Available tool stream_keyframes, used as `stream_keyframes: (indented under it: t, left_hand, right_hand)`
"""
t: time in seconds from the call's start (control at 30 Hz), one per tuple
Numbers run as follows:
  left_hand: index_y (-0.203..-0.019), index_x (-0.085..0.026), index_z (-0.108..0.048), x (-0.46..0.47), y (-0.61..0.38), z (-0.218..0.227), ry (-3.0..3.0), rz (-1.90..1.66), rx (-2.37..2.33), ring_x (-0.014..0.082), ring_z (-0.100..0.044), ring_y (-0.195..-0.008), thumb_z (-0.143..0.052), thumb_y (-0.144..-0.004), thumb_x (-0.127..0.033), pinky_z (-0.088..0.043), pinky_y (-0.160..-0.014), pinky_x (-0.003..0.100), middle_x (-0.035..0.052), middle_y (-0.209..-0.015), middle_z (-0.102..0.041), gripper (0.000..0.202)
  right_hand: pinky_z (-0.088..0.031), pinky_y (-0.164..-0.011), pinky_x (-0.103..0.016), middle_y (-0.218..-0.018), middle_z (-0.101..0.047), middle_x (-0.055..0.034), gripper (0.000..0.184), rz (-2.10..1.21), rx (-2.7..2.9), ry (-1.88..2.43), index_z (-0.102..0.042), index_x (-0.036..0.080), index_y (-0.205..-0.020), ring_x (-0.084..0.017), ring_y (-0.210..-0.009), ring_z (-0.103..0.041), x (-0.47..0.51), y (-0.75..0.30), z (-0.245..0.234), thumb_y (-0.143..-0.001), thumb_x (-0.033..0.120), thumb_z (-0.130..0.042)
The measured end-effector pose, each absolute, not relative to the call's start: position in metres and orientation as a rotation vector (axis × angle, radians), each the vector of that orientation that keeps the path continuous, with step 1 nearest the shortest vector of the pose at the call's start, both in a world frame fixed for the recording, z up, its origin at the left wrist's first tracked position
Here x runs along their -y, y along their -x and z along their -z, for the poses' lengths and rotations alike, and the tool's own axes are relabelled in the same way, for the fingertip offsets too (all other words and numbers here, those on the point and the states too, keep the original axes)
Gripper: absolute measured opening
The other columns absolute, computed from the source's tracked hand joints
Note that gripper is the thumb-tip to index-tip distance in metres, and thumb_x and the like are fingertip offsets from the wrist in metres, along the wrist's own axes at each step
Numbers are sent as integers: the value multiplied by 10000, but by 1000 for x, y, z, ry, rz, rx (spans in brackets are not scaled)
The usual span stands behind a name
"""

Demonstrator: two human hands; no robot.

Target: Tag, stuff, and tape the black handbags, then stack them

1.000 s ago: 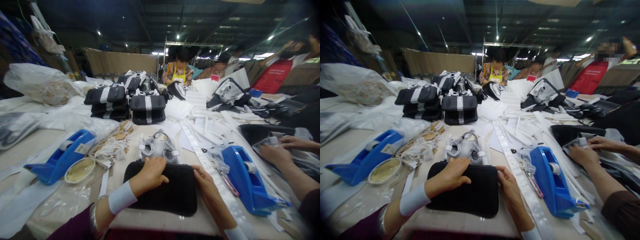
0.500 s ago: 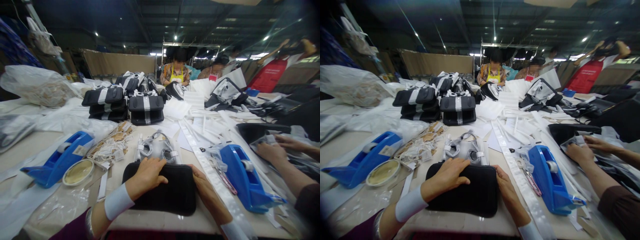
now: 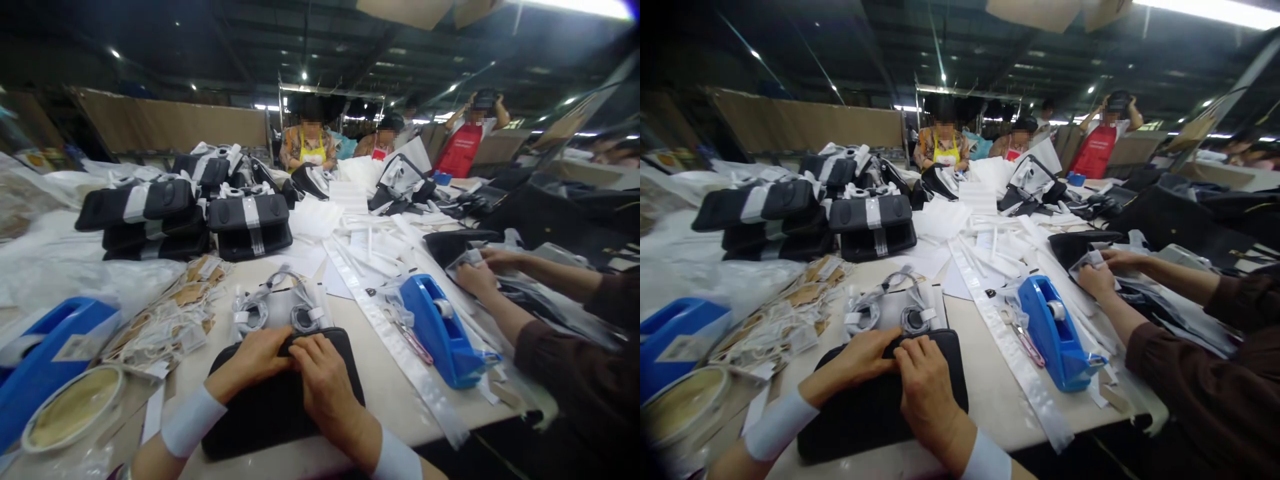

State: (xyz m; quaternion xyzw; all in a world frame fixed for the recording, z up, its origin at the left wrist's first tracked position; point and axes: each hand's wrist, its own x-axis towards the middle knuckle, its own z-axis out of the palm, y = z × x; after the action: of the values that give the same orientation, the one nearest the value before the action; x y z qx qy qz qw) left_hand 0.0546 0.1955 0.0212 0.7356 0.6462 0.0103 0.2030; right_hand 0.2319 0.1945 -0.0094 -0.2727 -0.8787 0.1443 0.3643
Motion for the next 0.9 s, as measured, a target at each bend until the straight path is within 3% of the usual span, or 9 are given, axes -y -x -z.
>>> stream_keyframes:
  t: [0.13,0.27,0.37,0.47,0.63,0.7,0.8,0.9]
  left_hand:
    - [-1006,-193,-542,-189,-55,-20,-2036,-53,-1796,277,-655,-936,-494,-819,-330,-475,-775,328,89,-999,-689,237]
    - [-1047,-174,-528,-188,-52,-37,-2032,-249,-1707,219,-615,-1017,-441,-777,-162,-467,-896,311,96,-1083,-652,283]
    - [-1009,-170,-545,-219,-50,-51,-1974,-465,-1949,177,-611,-997,-330,-792,-61,-454,-916,284,88,-1046,-663,324]
    - [-1062,-136,-573,-266,-51,-52,-1941,-400,-2239,196,-601,-1079,-338,-786,-17,-421,-949,294,130,-1139,-659,381]
    - [-977,-122,-640,-306,-54,-22,-1929,-231,-2263,307,-654,-978,-346,-881,-133,-464,-819,380,188,-1026,-697,309]
    - [-1009,-124,-638,-306,-53,-12,-1945,-212,-2285,316,-649,-994,-316,-896,-133,-463,-820,391,188,-1052,-690,342]
    - [-1021,-116,-643,-306,-51,-5,-1949,-194,-2324,316,-636,-1030,-300,-905,-125,-462,-841,390,183,-1077,-680,362]
    - [-1018,-127,-653,-309,-50,-1,-1959,-181,-2332,299,-630,-1050,-315,-925,-162,-459,-868,374,163,-1075,-684,352]
  right_hand:
    - [-444,-904,-469,-1208,-629,-121,396,-230,2291,774,-606,122,-1170,-286,-1048,-480,-185,-223,24,-833,18,-427]
    - [-451,-864,-471,-1224,-620,-111,330,-172,2377,820,-618,135,-1157,-292,-1009,-488,-184,-222,25,-850,94,-508]
    - [-458,-814,-457,-1214,-621,-119,303,-117,2412,828,-614,131,-1161,-292,-989,-495,-185,-221,20,-873,130,-520]
    - [-459,-806,-453,-1183,-627,-123,303,-122,2434,840,-608,134,-1164,-288,-983,-501,-184,-221,15,-872,129,-531]
    - [-461,-855,-473,-1156,-629,-131,314,-219,2443,849,-602,133,-1165,-293,-1024,-509,-189,-220,11,-853,147,-565]
    - [-467,-865,-469,-1114,-644,-123,282,-377,2414,814,-635,149,-1110,-288,-1026,-527,-192,-225,-1,-836,133,-572]
    - [-508,-820,-357,-1045,-655,-84,258,-1010,2158,699,-664,187,-1101,-213,-945,-603,-187,-249,-41,-884,148,-529]
    - [-524,-750,-278,-1056,-633,-65,311,-1655,1897,431,-631,232,-1215,-166,-870,-650,-174,-288,-86,-932,332,-549]
